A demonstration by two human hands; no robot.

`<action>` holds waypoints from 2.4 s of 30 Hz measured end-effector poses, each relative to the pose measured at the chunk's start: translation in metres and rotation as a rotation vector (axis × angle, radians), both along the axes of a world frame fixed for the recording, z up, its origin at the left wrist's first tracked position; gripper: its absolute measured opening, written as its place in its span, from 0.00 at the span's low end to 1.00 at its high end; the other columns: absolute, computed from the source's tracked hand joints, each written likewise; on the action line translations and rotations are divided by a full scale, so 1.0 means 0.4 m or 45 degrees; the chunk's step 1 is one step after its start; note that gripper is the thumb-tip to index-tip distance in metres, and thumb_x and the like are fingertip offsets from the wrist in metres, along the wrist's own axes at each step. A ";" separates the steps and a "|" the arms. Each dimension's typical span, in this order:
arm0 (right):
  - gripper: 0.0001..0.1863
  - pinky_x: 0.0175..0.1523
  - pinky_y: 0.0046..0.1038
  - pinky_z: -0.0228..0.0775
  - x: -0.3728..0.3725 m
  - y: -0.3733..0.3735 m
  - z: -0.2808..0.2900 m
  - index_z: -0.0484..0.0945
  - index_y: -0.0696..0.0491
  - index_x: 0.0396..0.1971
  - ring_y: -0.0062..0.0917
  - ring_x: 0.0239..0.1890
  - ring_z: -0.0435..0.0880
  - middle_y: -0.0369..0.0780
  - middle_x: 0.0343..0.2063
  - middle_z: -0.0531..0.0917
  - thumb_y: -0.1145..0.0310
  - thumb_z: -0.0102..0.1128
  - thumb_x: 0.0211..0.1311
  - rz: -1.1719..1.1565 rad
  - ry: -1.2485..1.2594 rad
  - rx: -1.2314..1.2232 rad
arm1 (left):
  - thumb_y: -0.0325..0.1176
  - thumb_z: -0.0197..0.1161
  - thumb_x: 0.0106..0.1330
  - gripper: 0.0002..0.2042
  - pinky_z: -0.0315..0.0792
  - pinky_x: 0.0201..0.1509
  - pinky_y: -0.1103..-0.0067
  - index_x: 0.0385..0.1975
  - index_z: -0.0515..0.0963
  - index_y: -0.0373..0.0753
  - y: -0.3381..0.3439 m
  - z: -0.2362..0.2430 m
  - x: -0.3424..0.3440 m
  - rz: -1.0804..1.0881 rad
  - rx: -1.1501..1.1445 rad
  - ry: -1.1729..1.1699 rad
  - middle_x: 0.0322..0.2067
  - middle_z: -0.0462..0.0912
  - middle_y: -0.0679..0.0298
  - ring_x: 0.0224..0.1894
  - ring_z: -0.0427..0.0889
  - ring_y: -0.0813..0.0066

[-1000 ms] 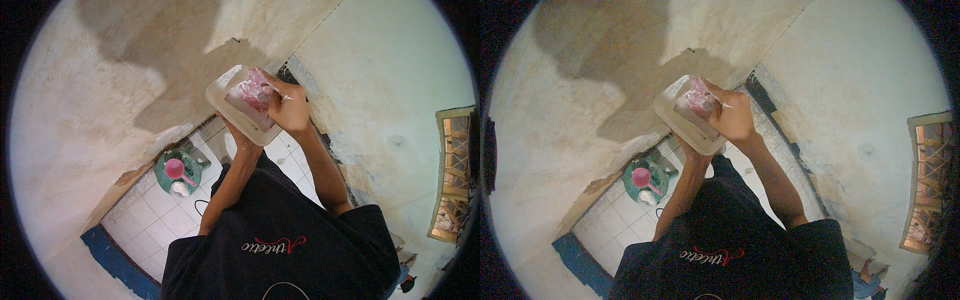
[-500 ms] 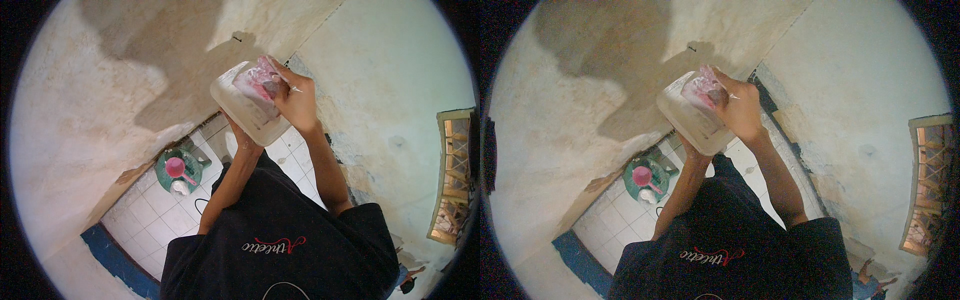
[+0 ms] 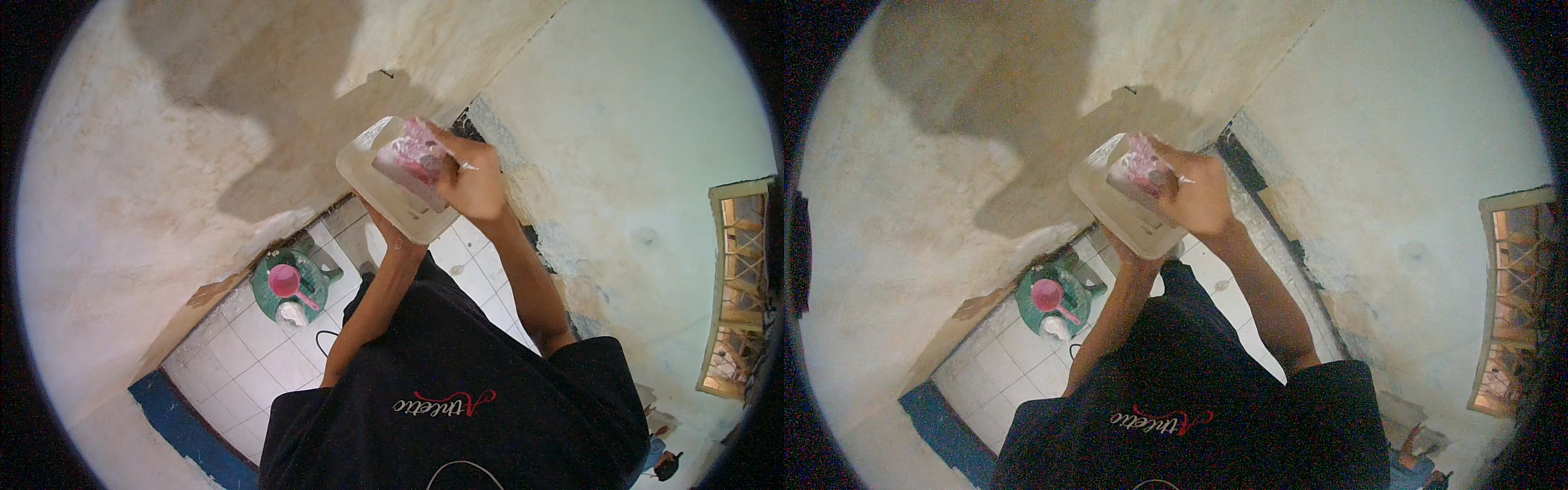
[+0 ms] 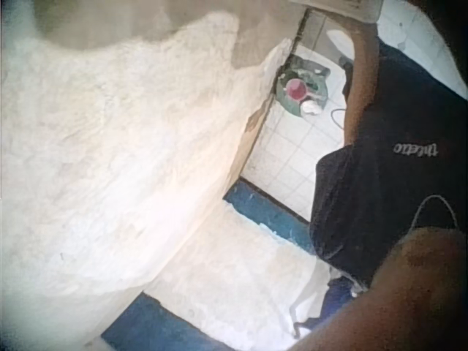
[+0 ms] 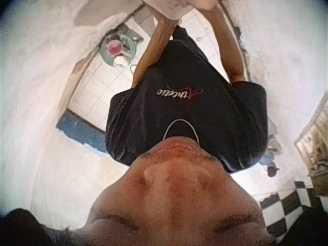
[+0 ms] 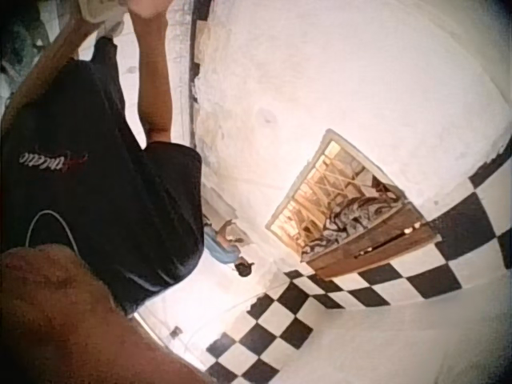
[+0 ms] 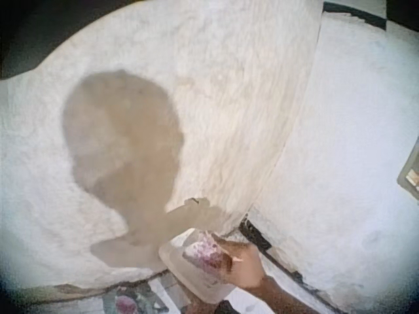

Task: The person applies a pink-colored putty to a wall using a spatula, repeatedly scooping the material from a plastic container and spreading it over the surface.

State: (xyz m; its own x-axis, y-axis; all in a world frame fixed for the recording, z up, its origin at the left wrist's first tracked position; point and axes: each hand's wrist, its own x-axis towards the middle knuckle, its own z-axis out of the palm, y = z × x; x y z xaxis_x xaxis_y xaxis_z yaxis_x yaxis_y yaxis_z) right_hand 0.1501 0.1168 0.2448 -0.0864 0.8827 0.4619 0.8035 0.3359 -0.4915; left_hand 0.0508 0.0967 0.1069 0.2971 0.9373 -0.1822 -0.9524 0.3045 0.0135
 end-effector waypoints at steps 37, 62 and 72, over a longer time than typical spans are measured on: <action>0.10 0.27 0.29 0.69 -0.092 -0.040 0.124 0.76 0.59 0.37 0.39 0.21 0.80 0.50 0.20 0.77 0.81 0.58 0.53 0.046 -0.016 0.106 | 0.70 0.35 0.62 0.37 0.62 0.66 0.62 0.66 0.55 0.53 0.003 0.042 -0.006 0.438 0.144 0.045 0.63 0.61 0.67 0.64 0.62 0.63; 0.23 0.31 0.37 0.73 -0.133 -0.022 0.044 0.72 0.66 0.49 0.50 0.25 0.80 0.56 0.22 0.77 0.83 0.53 0.48 0.065 -0.370 -0.125 | 0.65 0.42 0.61 0.34 0.67 0.62 0.61 0.63 0.62 0.48 0.023 -0.050 -0.037 0.189 0.025 -0.257 0.59 0.69 0.63 0.60 0.70 0.61; 0.12 0.32 0.34 0.72 -0.131 -0.056 -0.050 0.75 0.60 0.40 0.51 0.29 0.79 0.55 0.25 0.78 0.78 0.55 0.53 0.004 -0.054 -0.324 | 0.61 0.45 0.62 0.33 0.68 0.62 0.64 0.62 0.63 0.45 -0.008 -0.068 -0.044 0.071 0.153 -0.107 0.56 0.71 0.59 0.58 0.71 0.61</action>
